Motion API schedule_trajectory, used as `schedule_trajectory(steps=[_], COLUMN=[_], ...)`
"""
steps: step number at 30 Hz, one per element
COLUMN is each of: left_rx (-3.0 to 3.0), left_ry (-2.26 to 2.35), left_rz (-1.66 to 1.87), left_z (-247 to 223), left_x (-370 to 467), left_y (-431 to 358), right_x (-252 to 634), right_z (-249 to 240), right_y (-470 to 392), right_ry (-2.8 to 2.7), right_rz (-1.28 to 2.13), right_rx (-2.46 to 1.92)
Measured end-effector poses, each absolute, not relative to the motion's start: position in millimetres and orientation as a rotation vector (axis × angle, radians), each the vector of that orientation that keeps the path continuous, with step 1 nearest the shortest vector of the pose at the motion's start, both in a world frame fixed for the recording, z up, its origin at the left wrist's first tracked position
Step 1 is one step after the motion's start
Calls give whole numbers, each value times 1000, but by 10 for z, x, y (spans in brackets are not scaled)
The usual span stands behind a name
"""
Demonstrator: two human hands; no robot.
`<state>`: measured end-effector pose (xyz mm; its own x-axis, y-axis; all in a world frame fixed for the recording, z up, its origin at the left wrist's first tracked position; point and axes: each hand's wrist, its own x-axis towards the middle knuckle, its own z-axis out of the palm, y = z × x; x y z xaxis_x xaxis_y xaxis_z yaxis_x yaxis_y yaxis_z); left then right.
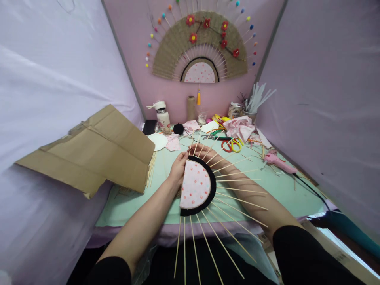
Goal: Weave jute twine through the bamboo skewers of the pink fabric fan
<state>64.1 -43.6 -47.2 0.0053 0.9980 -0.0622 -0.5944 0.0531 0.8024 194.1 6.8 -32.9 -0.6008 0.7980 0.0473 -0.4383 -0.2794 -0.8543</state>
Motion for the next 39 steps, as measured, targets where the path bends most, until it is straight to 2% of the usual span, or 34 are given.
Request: schedule_trajectory(steps=[12, 18, 31, 39], left_rx=[967, 1030, 897, 742], left_ry=[1071, 1058, 958, 814], left_rz=[1650, 1667, 1559, 1231], left_z=[-477, -461, -396, -320], left_x=[577, 565, 591, 512], left_y=[-404, -413, -455, -472], right_x=[1913, 1967, 2287, 2461], right_z=[-413, -471, -512, -431], right_y=[97, 168, 430, 384], right_ry=[-1196, -1303, -1541, -1799], right_rz=[1937, 1864, 1631, 1799], right_rx=[-563, -720, -881, -842])
